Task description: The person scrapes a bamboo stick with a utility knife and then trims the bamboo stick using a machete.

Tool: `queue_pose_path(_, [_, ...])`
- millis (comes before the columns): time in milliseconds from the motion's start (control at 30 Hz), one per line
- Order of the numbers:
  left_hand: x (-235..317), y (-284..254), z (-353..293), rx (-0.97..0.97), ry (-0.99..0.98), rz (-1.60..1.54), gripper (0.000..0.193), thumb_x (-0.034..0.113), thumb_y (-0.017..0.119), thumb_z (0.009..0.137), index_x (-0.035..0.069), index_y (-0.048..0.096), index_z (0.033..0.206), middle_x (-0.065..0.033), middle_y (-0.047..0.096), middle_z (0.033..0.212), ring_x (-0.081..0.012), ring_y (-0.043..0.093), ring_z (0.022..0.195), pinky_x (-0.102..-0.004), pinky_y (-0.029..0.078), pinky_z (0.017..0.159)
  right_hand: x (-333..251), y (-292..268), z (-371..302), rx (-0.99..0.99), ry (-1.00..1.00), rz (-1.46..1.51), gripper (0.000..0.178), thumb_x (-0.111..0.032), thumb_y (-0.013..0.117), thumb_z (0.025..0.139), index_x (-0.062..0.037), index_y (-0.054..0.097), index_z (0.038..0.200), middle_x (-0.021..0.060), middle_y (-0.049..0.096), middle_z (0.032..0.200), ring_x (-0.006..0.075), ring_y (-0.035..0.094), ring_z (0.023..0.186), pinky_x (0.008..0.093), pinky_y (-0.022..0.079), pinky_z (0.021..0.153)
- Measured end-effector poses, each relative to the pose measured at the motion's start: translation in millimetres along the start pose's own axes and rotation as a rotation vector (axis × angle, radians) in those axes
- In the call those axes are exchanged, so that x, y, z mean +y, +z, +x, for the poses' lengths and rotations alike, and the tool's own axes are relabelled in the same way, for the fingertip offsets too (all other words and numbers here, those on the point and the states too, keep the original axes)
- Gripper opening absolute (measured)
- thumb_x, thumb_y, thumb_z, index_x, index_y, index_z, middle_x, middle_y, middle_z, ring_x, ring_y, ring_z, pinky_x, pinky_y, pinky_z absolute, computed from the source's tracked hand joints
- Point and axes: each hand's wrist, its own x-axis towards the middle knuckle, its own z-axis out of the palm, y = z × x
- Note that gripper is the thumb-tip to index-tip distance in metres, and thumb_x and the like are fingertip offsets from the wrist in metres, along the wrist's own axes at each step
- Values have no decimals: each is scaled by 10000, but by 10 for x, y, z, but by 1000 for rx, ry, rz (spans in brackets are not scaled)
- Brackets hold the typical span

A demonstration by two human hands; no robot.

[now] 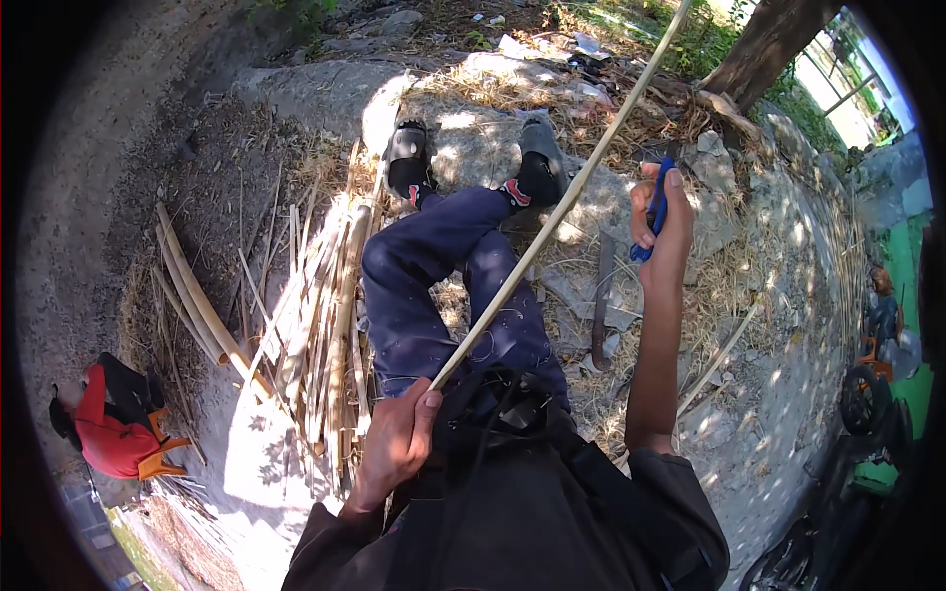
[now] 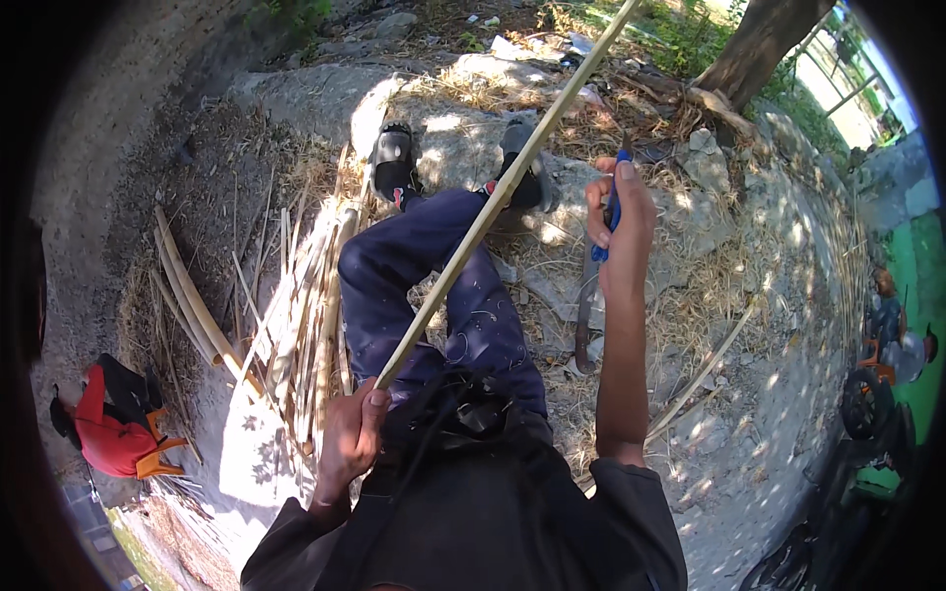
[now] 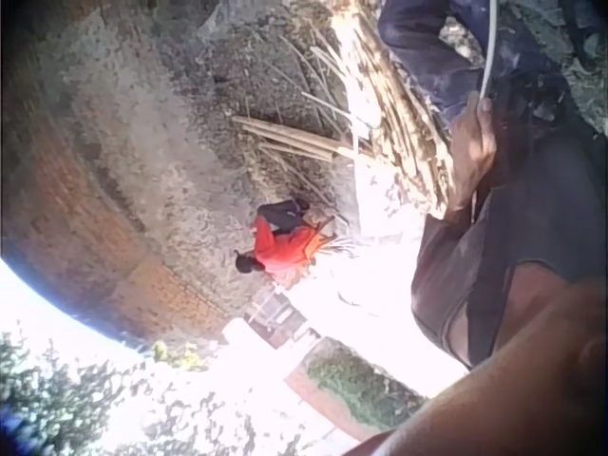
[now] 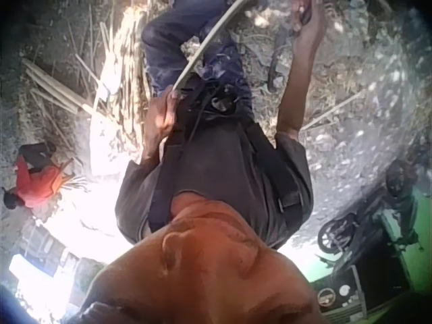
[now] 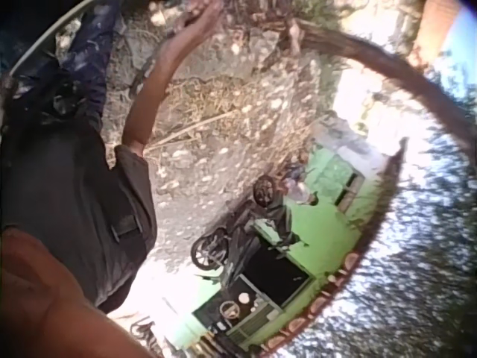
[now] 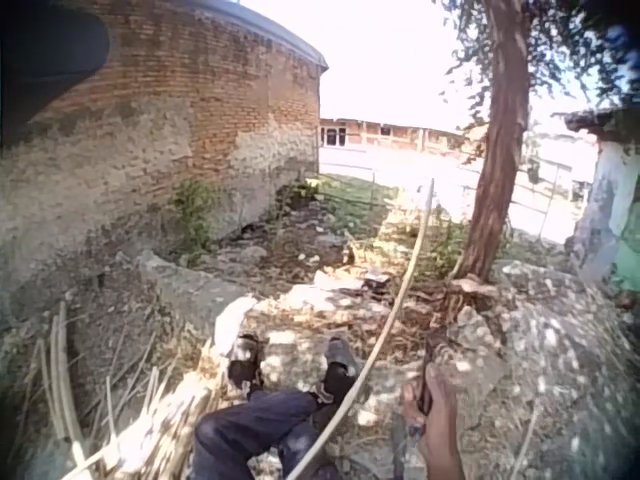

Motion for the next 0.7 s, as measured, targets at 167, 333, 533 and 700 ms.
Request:
queue_pose_path(167, [-210,92,126,2,31,40,243,193,504,1125,-5,618,1043,-257,561,698,-501,576,665,-531,413,615,158,309,-431,-174,134,160,446,-346,678,1073,22,661,1324,22,682,809,-5,383,490,215,248,445])
queue_pose_path(333, [-370,8,193,-149,8,14,394,315,441,1151,-8,667,1141,-233,651,807,-464,663,790,-494,496,725,290,391,-579,-94,104,98,286,-140,754,1018,15,700,1252,82,773,928,-12,400,510,208,249,458])
queue_pose_path(533, [-259,-127,531,45,111,25,479,388,397,1161,5,674,1239,-175,681,890,-301,695,824,-421,530,781,202,558,-825,-158,146,68,274,-117,792,985,13,733,1220,65,792,940,3,536,606,194,326,496])
queue_pose_path(700, [279,-34,824,-152,129,-125,352,286,467,1159,-5,664,1144,-109,624,759,-218,631,696,-339,489,684,156,618,-940,-182,236,99,275,-108,776,997,17,740,1239,69,804,973,38,661,754,206,466,603])
